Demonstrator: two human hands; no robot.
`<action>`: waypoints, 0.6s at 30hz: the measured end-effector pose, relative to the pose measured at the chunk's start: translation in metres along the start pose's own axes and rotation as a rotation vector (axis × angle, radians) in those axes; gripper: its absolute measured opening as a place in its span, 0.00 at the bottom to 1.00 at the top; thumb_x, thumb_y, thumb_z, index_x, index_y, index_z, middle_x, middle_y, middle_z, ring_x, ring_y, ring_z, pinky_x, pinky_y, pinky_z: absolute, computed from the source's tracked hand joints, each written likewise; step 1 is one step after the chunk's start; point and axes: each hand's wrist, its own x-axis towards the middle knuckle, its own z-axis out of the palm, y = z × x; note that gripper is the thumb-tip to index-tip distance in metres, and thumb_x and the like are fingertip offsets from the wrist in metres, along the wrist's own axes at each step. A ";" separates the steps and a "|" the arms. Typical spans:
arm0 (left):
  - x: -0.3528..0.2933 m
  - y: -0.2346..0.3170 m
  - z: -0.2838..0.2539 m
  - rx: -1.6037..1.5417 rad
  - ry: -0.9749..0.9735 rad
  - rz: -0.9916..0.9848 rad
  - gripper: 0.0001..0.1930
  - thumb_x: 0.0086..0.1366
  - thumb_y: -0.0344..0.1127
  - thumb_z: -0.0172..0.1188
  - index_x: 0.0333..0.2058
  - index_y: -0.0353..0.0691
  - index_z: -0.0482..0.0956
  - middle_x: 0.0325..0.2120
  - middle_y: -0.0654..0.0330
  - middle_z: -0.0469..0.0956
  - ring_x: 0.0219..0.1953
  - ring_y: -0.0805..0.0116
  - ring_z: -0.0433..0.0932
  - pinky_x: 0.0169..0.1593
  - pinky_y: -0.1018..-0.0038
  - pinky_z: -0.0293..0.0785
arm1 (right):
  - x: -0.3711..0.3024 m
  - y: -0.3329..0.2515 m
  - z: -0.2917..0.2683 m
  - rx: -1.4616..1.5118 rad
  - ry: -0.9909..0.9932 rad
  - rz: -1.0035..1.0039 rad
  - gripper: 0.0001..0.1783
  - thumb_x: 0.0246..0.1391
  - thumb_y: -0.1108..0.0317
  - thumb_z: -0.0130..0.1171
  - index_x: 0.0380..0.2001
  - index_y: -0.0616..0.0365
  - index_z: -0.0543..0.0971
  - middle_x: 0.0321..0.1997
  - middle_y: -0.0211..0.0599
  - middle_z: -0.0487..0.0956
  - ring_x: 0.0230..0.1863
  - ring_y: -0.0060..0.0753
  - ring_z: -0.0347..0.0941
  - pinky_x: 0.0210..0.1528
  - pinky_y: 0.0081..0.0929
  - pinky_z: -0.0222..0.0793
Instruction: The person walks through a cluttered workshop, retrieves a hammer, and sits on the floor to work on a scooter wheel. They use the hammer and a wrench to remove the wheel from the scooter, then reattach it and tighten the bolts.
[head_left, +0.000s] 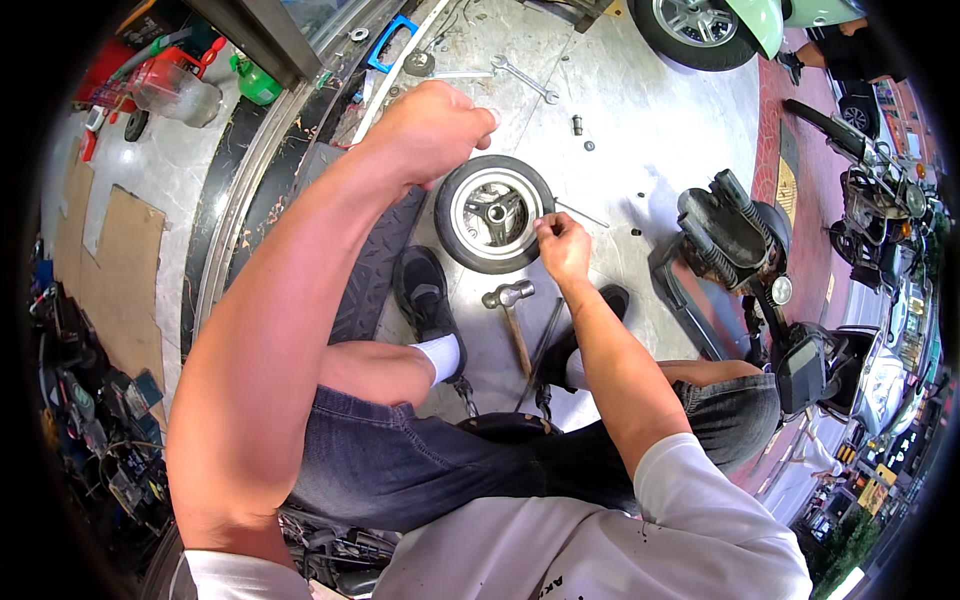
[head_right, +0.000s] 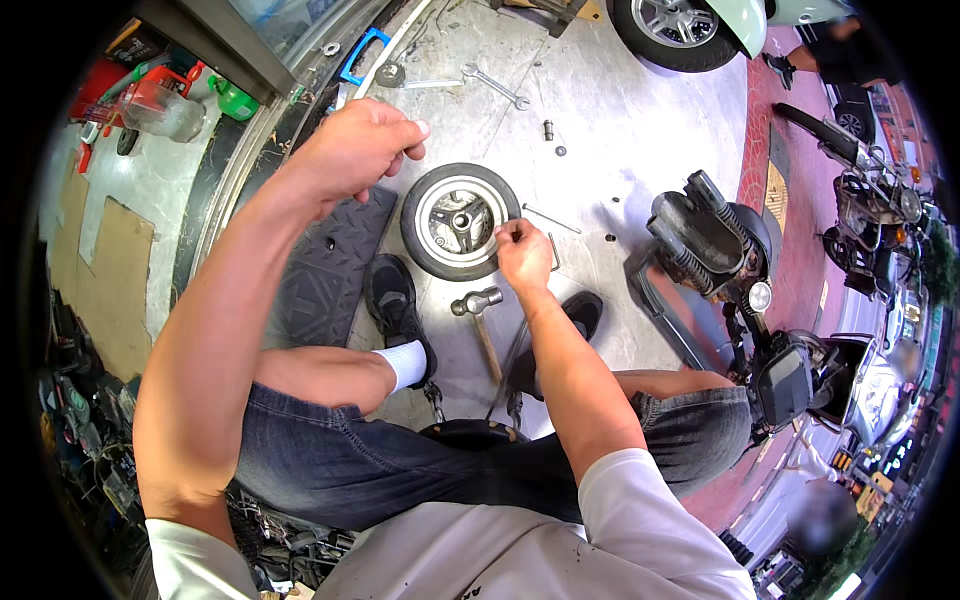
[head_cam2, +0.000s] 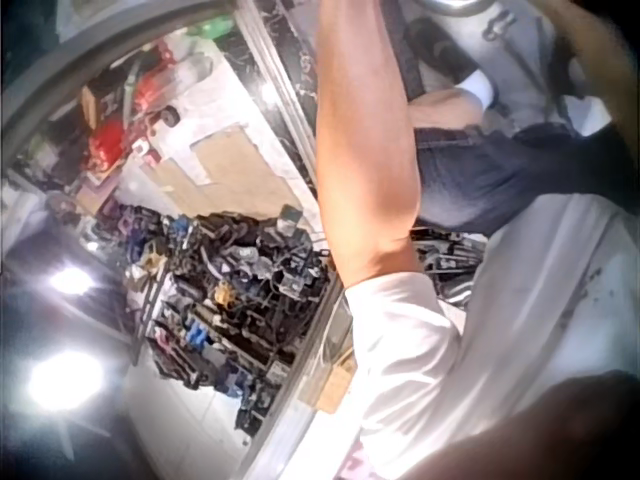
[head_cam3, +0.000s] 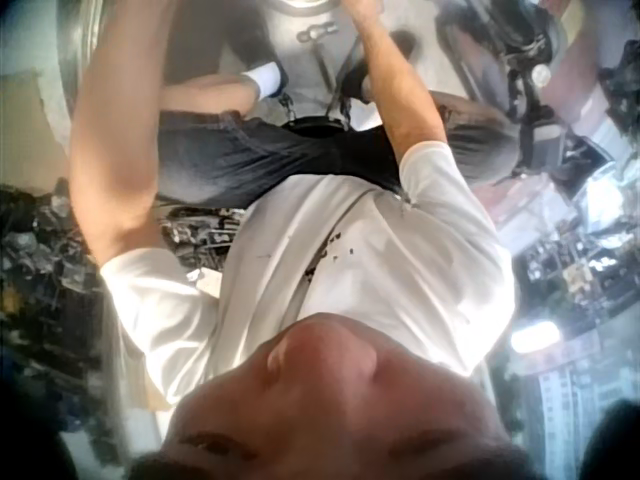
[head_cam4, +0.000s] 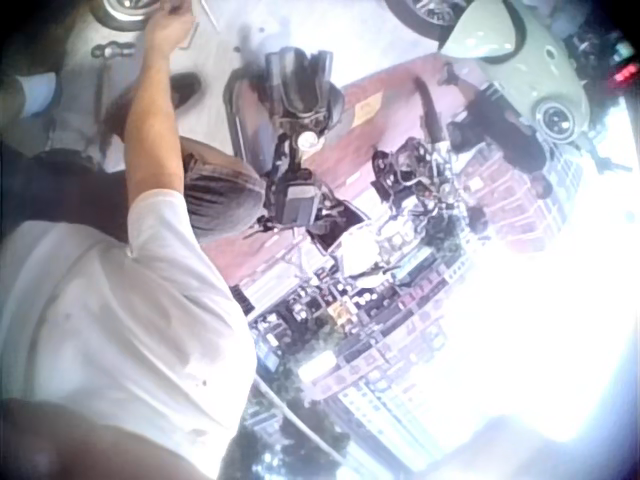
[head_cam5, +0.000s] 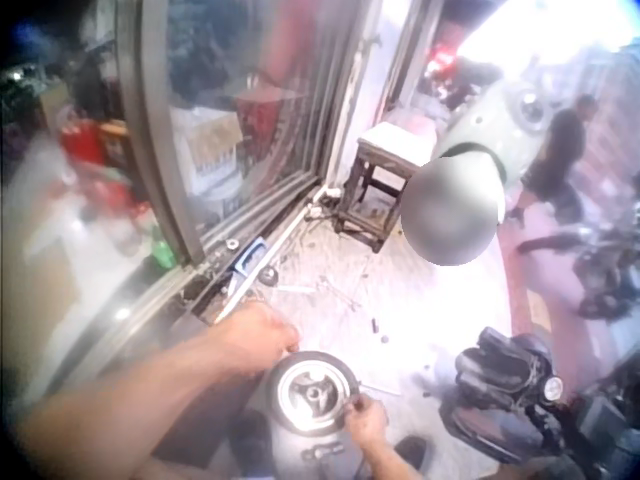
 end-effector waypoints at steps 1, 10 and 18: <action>-0.001 0.002 0.001 0.021 -0.017 0.009 0.19 0.71 0.50 0.57 0.34 0.37 0.82 0.19 0.70 0.69 0.19 0.79 0.65 0.20 0.75 0.63 | -0.005 -0.004 0.001 -0.038 -0.022 -0.005 0.11 0.56 0.61 0.63 0.34 0.57 0.85 0.32 0.48 0.85 0.37 0.50 0.83 0.43 0.42 0.76; -0.002 0.008 0.005 0.036 -0.014 0.082 0.19 0.71 0.51 0.57 0.33 0.39 0.82 0.18 0.70 0.68 0.19 0.79 0.64 0.21 0.75 0.62 | -0.032 -0.045 0.044 -0.330 -0.455 -0.232 0.24 0.57 0.51 0.62 0.47 0.61 0.83 0.57 0.53 0.78 0.61 0.56 0.74 0.65 0.44 0.69; -0.003 0.008 -0.001 -0.006 -0.050 0.032 0.19 0.72 0.49 0.57 0.34 0.37 0.83 0.19 0.71 0.68 0.20 0.80 0.64 0.21 0.76 0.62 | -0.009 -0.086 0.095 -0.254 -0.553 0.230 0.48 0.59 0.39 0.60 0.68 0.66 0.62 0.68 0.61 0.70 0.70 0.56 0.66 0.71 0.45 0.63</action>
